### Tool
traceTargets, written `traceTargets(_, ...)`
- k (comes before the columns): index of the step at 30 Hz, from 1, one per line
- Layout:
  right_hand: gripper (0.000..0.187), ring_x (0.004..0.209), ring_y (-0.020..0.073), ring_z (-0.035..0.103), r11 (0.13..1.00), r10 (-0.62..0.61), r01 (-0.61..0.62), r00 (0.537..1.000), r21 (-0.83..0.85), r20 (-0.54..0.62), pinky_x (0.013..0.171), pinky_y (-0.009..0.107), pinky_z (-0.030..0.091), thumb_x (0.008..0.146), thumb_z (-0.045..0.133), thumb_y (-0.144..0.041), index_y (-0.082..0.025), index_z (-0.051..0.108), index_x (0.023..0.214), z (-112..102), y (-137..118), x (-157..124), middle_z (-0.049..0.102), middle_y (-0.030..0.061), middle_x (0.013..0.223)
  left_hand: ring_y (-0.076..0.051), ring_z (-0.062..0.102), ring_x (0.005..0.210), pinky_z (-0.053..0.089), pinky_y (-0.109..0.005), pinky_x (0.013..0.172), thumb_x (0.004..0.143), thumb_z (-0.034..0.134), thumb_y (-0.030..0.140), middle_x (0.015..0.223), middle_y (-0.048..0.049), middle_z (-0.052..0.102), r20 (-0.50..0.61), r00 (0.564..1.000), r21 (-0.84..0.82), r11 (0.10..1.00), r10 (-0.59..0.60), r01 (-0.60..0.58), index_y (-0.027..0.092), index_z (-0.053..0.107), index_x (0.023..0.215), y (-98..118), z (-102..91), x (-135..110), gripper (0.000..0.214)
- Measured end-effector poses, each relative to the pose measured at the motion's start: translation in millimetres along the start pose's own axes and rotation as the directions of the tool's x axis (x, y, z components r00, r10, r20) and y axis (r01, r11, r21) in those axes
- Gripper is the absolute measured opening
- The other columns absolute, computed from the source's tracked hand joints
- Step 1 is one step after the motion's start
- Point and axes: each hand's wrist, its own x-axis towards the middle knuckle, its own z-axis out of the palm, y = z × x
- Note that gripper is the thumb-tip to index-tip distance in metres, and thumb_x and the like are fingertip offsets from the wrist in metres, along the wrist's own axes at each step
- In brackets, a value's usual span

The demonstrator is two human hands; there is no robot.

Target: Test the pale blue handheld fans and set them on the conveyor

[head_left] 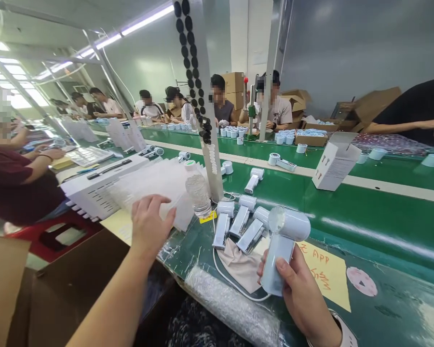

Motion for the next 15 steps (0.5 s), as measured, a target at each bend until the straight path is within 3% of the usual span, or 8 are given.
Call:
traceTargets(4,0.043,0.06,0.0151,0.062,0.989,0.111,-0.11,0.994,0.098,-0.006,0.048,0.025,0.043,0.085,0.067,-0.054,-0.026,0.05,0.114,11,-7,-1,0.067,0.0024,0.09,-0.036,0.056,0.095,0.043,-0.052,0.089,0.086,0.055,0.033,0.094,-0.0144,0.065,0.133,0.99,0.232,0.97,0.048,-0.079,0.019,0.065,0.081,-27,7.6,9,0.018)
traceTargets(9,0.049,0.056,0.0135,0.061,0.993,0.11,-0.111,0.994,0.047,0.012,0.047,0.024,0.043,0.083,0.069,-0.056,-0.025,0.047,0.113,12,-6,0,0.067,0.0023,0.09,-0.028,0.057,0.09,0.042,-0.047,0.093,0.093,0.044,0.035,0.091,-0.0099,0.062,0.086,0.987,0.208,0.966,0.138,-0.153,0.02,0.061,0.078,-20,-8.2,18,0.027)
traceTargets(10,0.05,0.055,0.0137,0.061,0.993,0.112,-0.112,0.994,0.034,0.01,0.046,0.024,0.043,0.083,0.069,-0.057,-0.025,0.047,0.114,11,-5,1,0.067,0.0025,0.09,-0.028,0.057,0.091,0.043,-0.046,0.091,0.094,0.043,0.036,0.089,-0.0084,0.061,0.092,0.991,0.195,0.974,0.096,-0.112,0.02,0.059,0.082,-17,-15.3,21,0.026)
traceTargets(12,0.052,0.055,0.0147,0.061,0.994,0.113,-0.113,0.994,0.011,-0.006,0.046,0.025,0.044,0.083,0.069,-0.057,-0.024,0.046,0.116,9,-3,2,0.068,0.003,0.089,-0.025,0.058,0.084,0.045,-0.042,0.08,0.095,0.042,0.04,0.081,-0.0034,0.057,0.056,0.994,0.163,0.983,-0.09,0.08,0.019,0.055,0.09,-10,-28.1,25,0.025)
traceTargets(14,0.051,0.054,0.0155,0.061,0.994,0.113,-0.113,0.993,0.003,-0.022,0.046,0.026,0.044,0.084,0.068,-0.057,-0.024,0.046,0.116,7,-2,3,0.068,0.0036,0.089,-0.019,0.056,0.07,0.043,-0.036,0.069,0.094,0.043,0.045,0.071,0.0032,0.052,-0.017,0.967,0.029,0.966,-0.256,0.256,0.021,0.05,0.096,0,-33.2,22,0.025)
traceTargets(15,0.051,0.054,0.0158,0.061,0.993,0.115,-0.115,0.993,0.006,-0.025,0.046,0.027,0.044,0.084,0.067,-0.057,-0.024,0.046,0.116,7,-2,4,0.068,0.0037,0.088,-0.017,0.054,0.064,0.041,-0.033,0.065,0.093,0.044,0.047,0.067,0.0056,0.049,-0.042,0.958,-0.083,0.957,-0.283,0.279,0.022,0.048,0.094,7,-31.4,19,0.025)
